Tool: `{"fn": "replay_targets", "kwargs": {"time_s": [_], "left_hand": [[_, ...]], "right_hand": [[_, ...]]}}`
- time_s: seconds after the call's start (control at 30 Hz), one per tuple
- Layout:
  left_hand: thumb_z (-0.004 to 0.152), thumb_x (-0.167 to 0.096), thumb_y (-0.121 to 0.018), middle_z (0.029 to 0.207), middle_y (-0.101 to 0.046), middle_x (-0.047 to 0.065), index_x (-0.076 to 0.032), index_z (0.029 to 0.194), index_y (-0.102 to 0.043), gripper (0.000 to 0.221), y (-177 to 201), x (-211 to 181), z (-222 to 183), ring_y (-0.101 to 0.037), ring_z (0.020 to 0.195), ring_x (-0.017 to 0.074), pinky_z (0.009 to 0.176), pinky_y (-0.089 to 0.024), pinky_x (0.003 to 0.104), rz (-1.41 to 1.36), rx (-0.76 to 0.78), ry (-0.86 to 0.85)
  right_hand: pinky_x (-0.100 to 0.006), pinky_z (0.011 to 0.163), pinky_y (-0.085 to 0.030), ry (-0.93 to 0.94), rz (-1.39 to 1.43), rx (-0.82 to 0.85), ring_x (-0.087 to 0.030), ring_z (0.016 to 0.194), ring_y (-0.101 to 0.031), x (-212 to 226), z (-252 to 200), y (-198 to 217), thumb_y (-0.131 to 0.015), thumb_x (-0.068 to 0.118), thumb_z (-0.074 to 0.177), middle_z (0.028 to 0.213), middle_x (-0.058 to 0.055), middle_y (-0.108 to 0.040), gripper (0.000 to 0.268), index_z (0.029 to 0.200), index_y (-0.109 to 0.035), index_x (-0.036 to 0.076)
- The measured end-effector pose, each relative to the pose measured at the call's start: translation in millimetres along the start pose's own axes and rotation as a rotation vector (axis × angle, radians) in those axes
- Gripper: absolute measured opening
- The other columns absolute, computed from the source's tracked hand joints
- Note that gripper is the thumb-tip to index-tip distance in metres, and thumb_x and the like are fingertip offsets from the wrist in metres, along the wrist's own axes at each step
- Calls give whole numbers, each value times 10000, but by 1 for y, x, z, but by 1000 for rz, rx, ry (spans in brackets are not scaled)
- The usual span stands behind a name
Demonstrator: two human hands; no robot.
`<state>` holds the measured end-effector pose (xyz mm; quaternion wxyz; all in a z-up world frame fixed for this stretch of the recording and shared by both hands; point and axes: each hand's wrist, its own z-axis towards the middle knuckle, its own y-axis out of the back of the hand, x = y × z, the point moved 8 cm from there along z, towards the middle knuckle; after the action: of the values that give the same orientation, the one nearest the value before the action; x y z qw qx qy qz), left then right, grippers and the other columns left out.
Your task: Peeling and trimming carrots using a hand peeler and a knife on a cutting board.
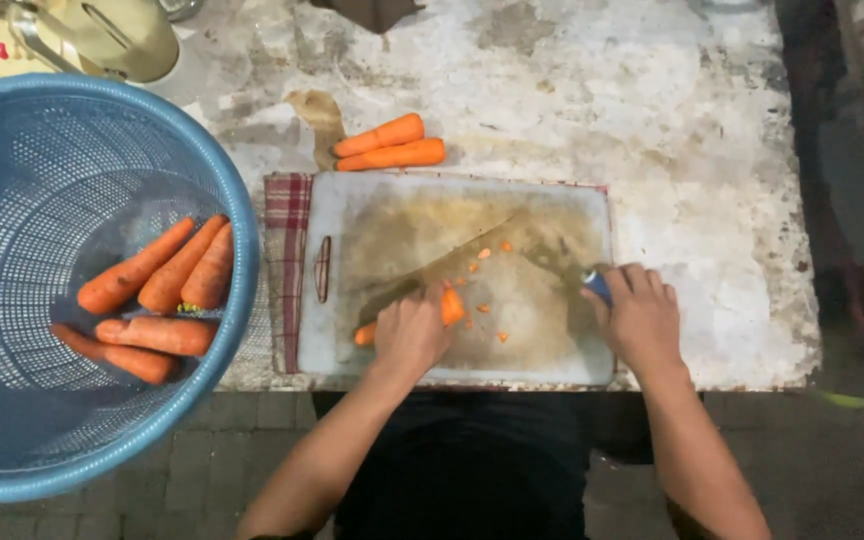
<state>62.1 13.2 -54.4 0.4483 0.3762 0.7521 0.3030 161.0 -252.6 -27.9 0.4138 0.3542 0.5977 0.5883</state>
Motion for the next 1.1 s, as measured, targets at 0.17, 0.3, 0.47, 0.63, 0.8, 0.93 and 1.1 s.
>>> {"fn": "replay_targets", "kwargs": {"time_s": [0.17,0.3,0.47,0.63,0.8,0.93,1.1], "left_hand": [[800,-238,-700,1115,-689,174,-110,1208,-571,447,-13,-44,7,-694,997,404,844,-551,521,-69,59,-170],[812,-365,-681,1152,-671,186,-132,1228,-583,487,32,-20,-10,-665,1058,422,884,-537,536,-179,42,13],[792,-227,-699,1084,-674,215,-91,1202,-591,446,30,47,-17,-678,1014,437,855,-562,500,-207,-139,155],[771,-151,-735,1079,-643,246,-22,1182,-589,454,16,59,-19,-665,1020,453,840,-569,491,-249,-229,134],[802,-217,-722,1047,-660,239,-49,1200,-595,450,19,59,-16,-686,984,429,804,-594,473,-209,-183,233],[809,-245,-733,1004,-678,249,-42,1174,-605,437,13,60,-13,-700,943,431,785,-599,467,-149,-164,233],[800,-330,-738,926,-706,239,-64,1111,-615,427,5,70,-2,-710,908,439,757,-594,499,20,-187,202]], "right_hand": [[-457,902,-475,-182,2,24,-301,1117,-541,-67,36,-39,-638,450,932,1158,-53,-582,417,1295,-626,246],[-549,1090,-306,-407,265,139,-369,1300,-359,-80,39,-33,-649,443,920,1396,-163,-386,669,1479,-449,133],[-557,1156,-173,80,476,38,-430,1410,-270,72,33,12,-577,302,954,1464,-265,-345,636,1474,-320,41],[-498,1216,12,342,281,382,-342,1517,-79,157,24,2,-342,675,950,1620,-204,-171,903,1591,-72,99],[-440,1145,-350,729,542,-221,-312,1359,-475,179,-3,6,-667,543,868,1377,-66,-593,559,1293,-635,180],[-338,1044,-476,700,681,-357,-199,1190,-639,143,-30,1,-700,258,928,1210,-1,-711,196,1096,-744,169],[-372,975,-550,682,762,-330,-245,1124,-675,80,-68,14,-635,192,952,1179,-40,-723,184,1066,-744,98]]}}
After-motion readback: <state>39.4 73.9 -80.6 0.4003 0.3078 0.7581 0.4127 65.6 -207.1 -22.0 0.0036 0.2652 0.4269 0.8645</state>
